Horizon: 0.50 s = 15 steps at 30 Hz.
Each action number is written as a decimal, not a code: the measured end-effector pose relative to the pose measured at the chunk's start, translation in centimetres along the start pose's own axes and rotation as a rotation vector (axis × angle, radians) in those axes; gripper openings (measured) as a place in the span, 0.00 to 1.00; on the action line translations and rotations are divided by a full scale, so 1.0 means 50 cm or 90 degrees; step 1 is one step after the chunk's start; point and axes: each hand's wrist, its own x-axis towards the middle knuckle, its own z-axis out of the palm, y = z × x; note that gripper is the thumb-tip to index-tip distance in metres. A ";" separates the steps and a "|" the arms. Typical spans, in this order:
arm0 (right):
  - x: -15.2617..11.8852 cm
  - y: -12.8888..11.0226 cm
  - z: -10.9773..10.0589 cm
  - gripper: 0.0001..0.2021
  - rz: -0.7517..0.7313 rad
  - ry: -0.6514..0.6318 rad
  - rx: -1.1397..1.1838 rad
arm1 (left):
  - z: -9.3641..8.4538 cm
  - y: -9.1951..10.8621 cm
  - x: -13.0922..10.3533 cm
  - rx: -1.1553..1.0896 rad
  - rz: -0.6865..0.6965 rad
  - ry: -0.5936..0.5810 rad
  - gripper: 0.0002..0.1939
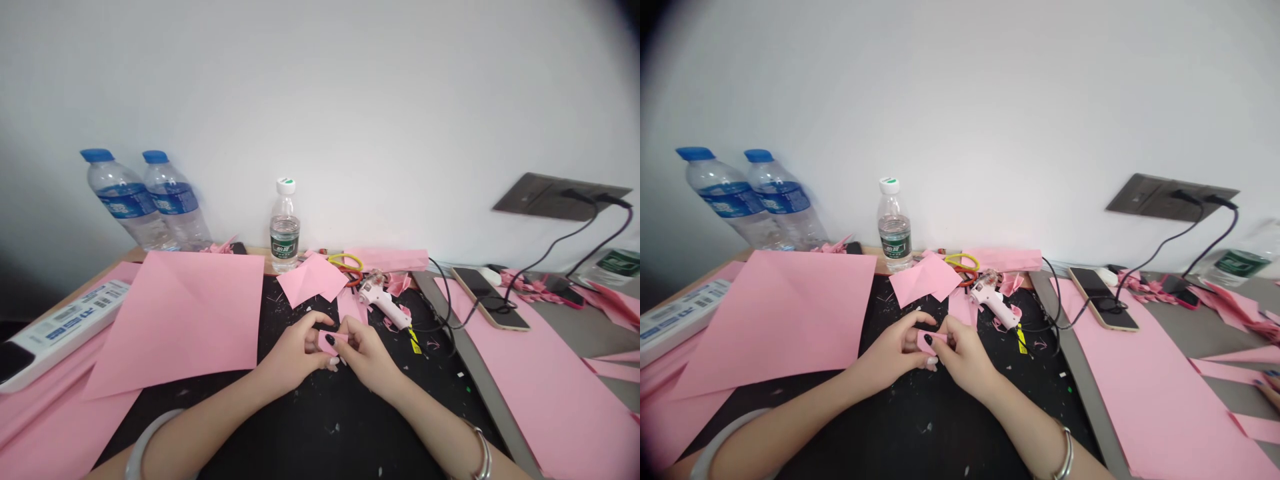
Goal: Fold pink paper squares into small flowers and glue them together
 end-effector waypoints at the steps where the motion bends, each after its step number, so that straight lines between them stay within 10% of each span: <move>1: 0.000 -0.003 0.001 0.11 0.005 -0.005 0.021 | 0.001 0.000 0.000 -0.011 -0.003 0.001 0.20; 15: 0.007 -0.008 -0.005 0.16 0.017 0.007 0.066 | -0.005 0.005 0.000 0.076 -0.006 0.039 0.09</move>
